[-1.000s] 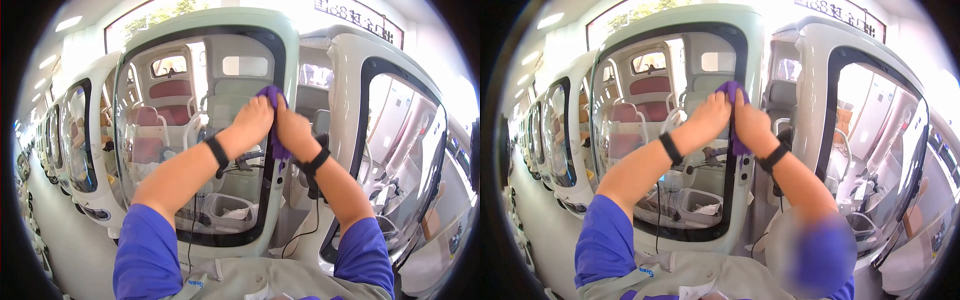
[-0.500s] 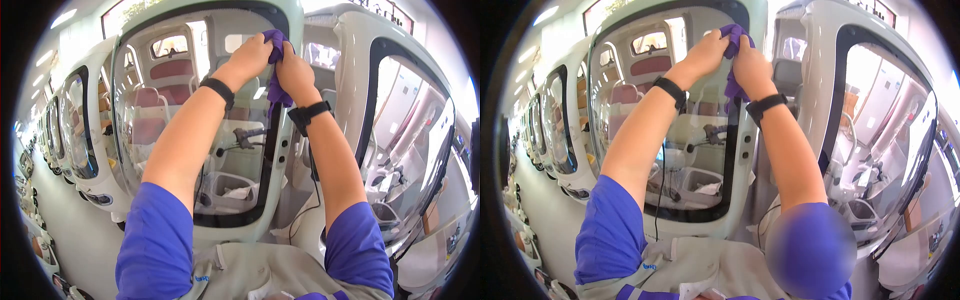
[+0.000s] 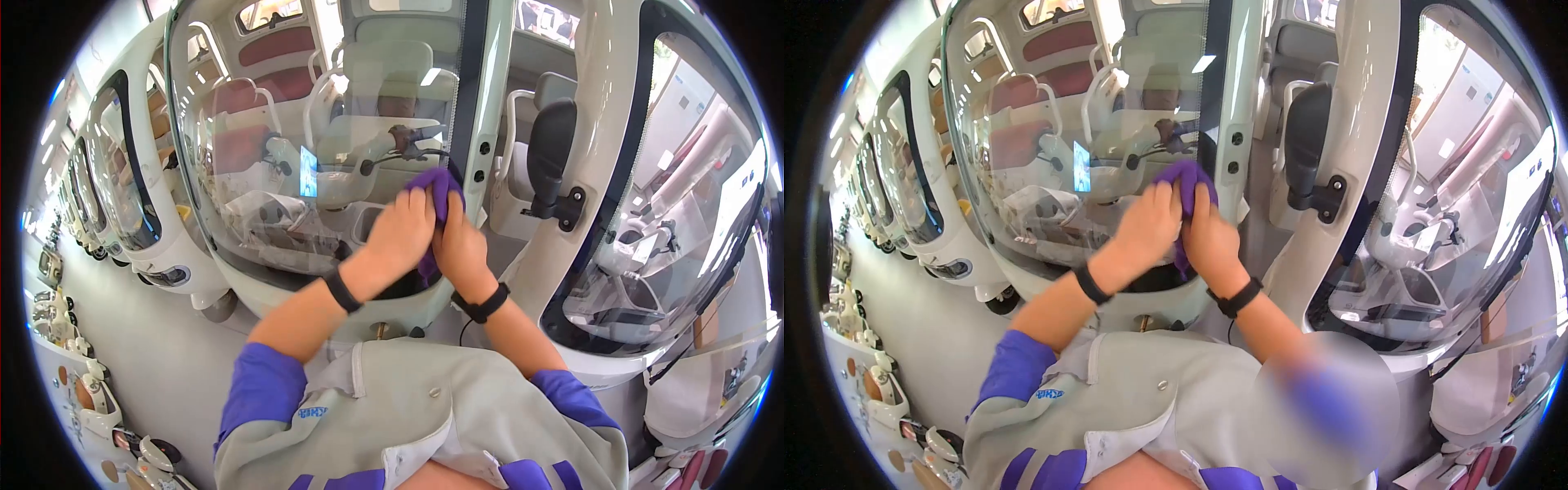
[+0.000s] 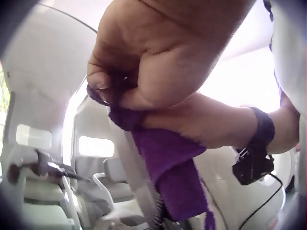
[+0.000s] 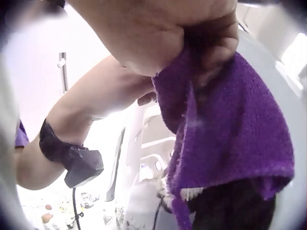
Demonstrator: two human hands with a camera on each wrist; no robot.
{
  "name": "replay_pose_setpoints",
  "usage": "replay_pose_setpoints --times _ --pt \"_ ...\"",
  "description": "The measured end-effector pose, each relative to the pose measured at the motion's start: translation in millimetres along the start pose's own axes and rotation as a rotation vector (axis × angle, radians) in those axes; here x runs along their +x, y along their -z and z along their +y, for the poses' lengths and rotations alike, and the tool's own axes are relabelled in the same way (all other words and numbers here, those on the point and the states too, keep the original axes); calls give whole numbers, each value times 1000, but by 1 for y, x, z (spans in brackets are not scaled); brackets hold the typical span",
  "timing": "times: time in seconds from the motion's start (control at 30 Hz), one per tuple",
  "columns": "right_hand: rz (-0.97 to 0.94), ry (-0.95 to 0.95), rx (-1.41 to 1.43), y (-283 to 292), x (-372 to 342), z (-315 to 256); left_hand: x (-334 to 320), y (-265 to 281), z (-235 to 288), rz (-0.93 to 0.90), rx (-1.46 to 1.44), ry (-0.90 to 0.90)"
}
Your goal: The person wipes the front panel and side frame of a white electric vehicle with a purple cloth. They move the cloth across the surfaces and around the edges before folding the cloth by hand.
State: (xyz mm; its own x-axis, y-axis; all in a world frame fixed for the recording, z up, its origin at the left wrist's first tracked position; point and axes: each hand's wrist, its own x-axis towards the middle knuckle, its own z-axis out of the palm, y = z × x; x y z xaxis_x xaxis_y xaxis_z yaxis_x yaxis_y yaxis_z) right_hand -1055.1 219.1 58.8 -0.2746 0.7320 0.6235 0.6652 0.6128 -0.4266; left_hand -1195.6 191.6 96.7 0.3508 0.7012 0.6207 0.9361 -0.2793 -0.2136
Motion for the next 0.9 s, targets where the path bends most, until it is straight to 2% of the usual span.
replay_pose_setpoints --times 0.1,0.2,0.3,0.37,0.43,0.53,0.73,0.8,0.9 --pt "-68 23 72 -14 -33 9 -39 -10 24 -75 0 48" --pt "-154 79 -32 0 -16 17 -31 -13 10 18 2 -22" --pt "3 155 -66 26 45 10 28 12 -15 159 100 -7" --pt "99 168 -123 44 96 6 76 25 -32 249 66 44" --pt "202 193 -138 62 143 -5 119 34 -50 231 50 50" --pt "284 174 -101 66 158 -8 148 41 -54 211 78 49" --pt "305 59 11 30 94 1 94 11 -26 180 23 33" --pt "274 75 69 23 56 7 57 1 -8 106 -14 -4" --pt "127 3 49 8 -8 20 4 -10 7 24 -114 -74"
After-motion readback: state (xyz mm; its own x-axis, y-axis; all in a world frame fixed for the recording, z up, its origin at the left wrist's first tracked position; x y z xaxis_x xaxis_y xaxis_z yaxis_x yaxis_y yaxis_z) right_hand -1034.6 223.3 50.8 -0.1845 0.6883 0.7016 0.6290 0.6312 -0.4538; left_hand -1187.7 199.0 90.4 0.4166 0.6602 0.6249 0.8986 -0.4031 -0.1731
